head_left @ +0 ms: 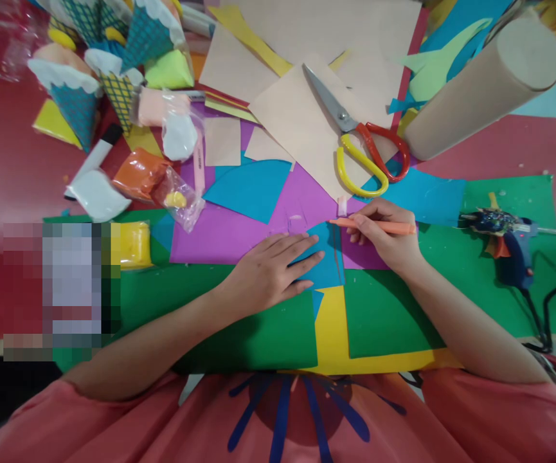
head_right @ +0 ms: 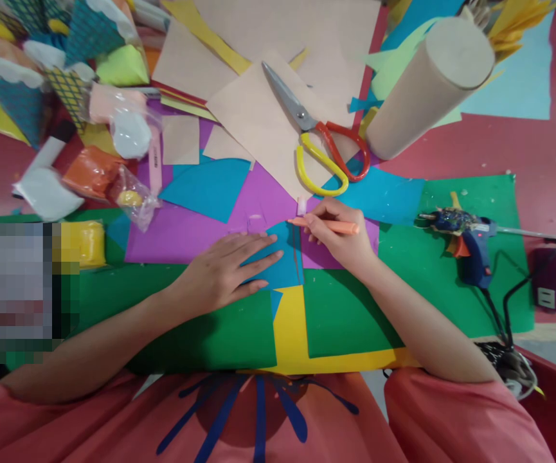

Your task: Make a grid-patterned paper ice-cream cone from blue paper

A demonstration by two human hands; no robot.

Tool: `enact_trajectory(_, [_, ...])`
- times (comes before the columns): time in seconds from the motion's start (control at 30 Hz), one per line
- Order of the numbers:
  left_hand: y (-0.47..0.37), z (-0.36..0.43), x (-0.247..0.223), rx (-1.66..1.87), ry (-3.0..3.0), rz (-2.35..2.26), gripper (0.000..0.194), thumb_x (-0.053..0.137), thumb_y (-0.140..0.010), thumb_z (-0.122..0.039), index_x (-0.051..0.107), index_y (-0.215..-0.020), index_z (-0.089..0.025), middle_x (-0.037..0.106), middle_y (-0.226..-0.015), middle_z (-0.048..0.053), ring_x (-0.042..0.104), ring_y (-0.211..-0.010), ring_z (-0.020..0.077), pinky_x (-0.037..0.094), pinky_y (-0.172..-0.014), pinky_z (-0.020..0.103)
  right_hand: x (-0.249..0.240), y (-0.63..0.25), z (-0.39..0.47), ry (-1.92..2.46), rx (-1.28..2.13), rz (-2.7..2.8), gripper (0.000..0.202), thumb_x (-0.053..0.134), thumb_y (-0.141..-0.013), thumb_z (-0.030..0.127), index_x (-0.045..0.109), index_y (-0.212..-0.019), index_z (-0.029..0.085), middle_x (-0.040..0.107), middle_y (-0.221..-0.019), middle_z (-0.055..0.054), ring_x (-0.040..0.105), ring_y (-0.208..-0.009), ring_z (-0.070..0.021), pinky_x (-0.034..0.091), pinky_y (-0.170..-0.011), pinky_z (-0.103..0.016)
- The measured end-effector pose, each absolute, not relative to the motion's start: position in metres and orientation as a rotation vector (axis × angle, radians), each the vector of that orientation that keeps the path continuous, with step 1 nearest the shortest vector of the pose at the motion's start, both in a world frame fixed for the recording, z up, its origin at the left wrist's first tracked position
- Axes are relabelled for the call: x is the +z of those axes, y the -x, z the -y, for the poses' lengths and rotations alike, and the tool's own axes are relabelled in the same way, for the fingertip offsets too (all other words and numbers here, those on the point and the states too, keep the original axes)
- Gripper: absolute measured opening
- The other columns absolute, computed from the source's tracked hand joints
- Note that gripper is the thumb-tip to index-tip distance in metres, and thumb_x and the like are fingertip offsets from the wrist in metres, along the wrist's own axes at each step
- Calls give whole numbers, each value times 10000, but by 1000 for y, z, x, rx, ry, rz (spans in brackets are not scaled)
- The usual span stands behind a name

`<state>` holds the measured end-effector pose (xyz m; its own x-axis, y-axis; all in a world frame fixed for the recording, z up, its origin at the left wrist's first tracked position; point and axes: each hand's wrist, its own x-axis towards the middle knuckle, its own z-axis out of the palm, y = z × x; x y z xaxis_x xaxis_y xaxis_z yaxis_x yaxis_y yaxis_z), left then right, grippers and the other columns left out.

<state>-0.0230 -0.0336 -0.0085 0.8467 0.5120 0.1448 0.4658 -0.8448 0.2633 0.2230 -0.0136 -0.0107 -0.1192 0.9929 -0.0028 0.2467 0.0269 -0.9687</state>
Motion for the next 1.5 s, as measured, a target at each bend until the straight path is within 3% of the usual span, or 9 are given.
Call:
enact_trajectory(0.73, [23,34,-10,312,-2812,-756,399,450,-996,-371,577,-1314,-167,570,-1391,142,537,-1289,260,445,-1053,418,-7,-222,12,1346,1204,1500,203,634,-801,227,611,-602,188,628,-532,27,559,-455,-90,425,-460,-234])
enact_trajectory(1.07, [23,35,-11,283,-2787,-762,396,458,-993,-363,579,-1317,-170,558,-1404,146,525,-1302,264,445,-1053,431,-8,-220,12,1362,1195,1409,226,654,-844,326,622,-674,181,643,-566,20,603,-484,-96,459,-478,-225])
enact_trajectory(1.5, [23,34,-10,336,-2829,-756,388,456,-994,-359,591,-1300,-164,582,-1378,136,553,-1265,265,446,-1037,412,-7,-223,12,1341,1264,1439,194,634,-771,205,608,-579,193,634,-528,25,563,-426,-97,429,-418,-229])
